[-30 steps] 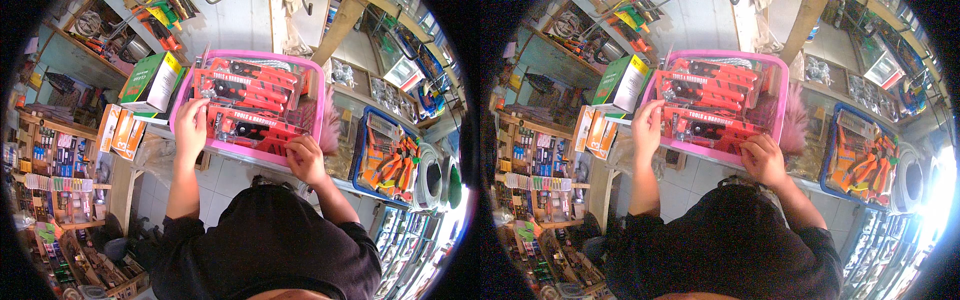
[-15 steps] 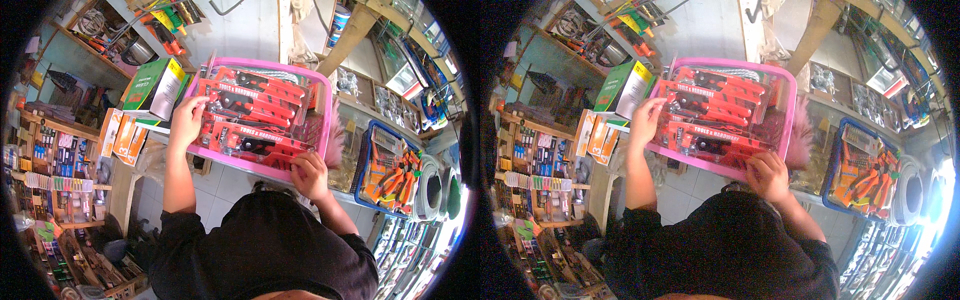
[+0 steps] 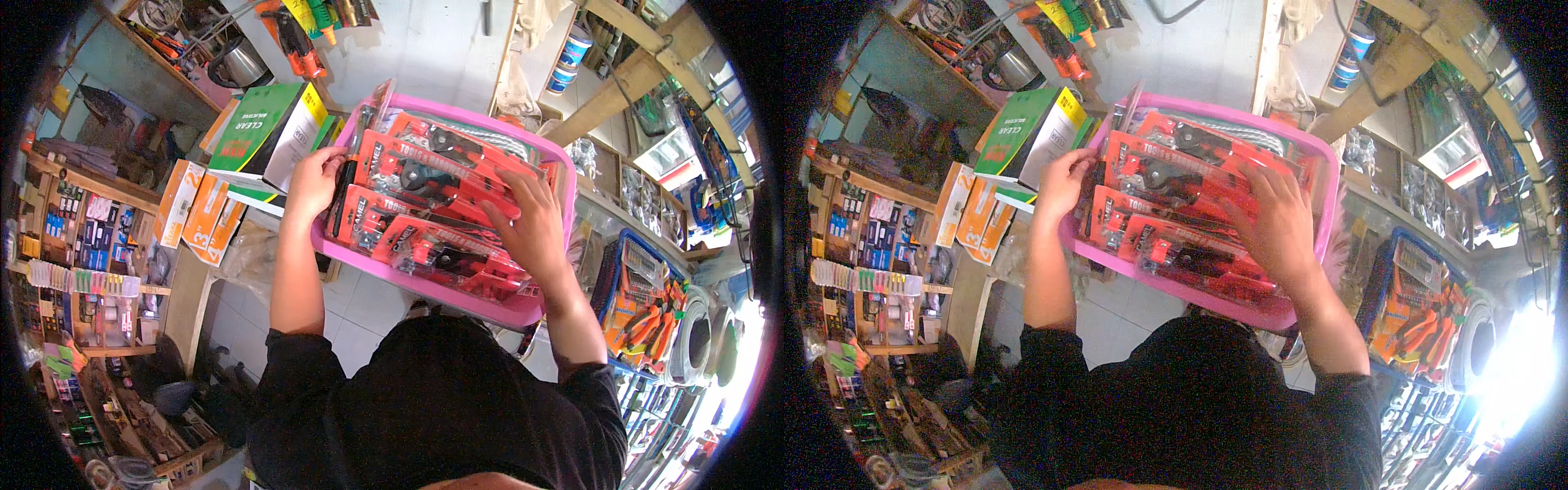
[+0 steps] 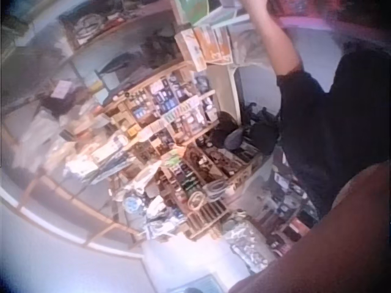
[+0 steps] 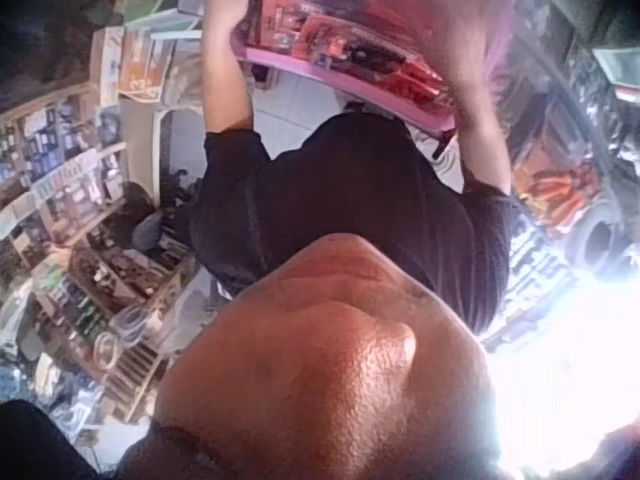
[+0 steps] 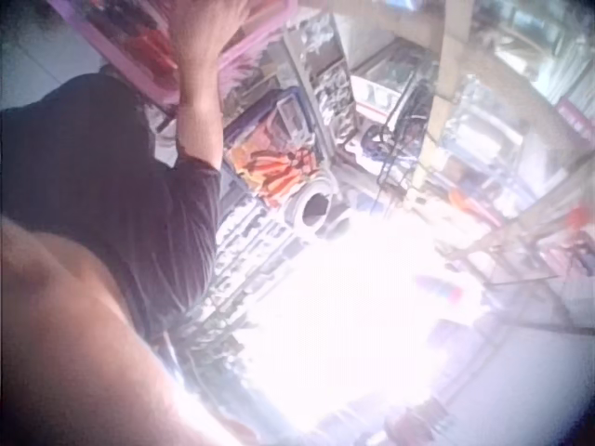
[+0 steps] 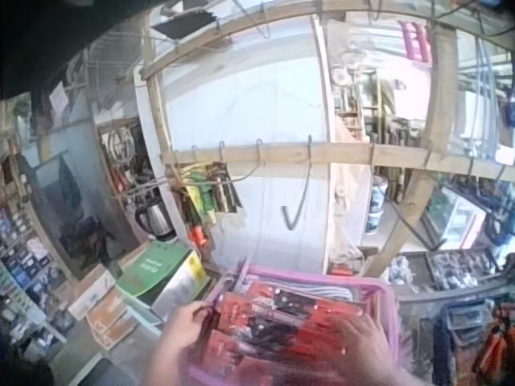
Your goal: The person organizes various tools and hardware items by moving packages of pliers and a duster within plastic bins on a sales floor.
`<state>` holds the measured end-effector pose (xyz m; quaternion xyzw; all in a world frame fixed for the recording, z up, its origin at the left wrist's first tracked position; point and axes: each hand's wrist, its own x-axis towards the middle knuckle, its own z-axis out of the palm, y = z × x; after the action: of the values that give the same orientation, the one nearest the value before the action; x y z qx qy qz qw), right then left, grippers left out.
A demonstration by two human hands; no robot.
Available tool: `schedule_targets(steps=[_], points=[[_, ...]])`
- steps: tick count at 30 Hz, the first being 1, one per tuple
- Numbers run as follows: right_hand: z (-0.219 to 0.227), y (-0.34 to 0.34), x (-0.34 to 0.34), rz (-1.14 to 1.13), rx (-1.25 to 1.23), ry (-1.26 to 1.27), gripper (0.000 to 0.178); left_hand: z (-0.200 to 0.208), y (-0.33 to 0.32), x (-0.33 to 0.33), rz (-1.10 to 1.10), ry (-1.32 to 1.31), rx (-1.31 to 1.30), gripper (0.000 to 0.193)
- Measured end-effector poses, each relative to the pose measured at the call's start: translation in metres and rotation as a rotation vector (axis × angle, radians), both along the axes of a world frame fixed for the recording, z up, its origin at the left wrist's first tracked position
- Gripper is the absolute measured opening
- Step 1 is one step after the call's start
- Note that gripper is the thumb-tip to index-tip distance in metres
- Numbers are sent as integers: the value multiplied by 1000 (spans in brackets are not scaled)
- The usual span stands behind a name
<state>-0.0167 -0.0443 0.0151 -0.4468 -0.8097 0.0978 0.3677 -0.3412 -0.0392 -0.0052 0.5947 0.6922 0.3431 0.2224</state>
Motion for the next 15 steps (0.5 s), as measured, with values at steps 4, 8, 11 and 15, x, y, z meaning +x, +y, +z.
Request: schedule_targets(steps=[4, 8, 11, 15], points=[[-5, 18, -25, -101, 123, -314, 35, -12, -4, -11, -87, 34, -23, 23], [-10, 33, -26, -28, -88, -192, 26, -21, -10, -21, -96, -23, 119, 21], [4, 38, -19, -47, -206, -113, 25, -25, -21, -25, -80, -106, 120, 20], [15, 54, 5, -136, -374, 155, 27, -28, -37, -26, -100, -122, 138, 21]])
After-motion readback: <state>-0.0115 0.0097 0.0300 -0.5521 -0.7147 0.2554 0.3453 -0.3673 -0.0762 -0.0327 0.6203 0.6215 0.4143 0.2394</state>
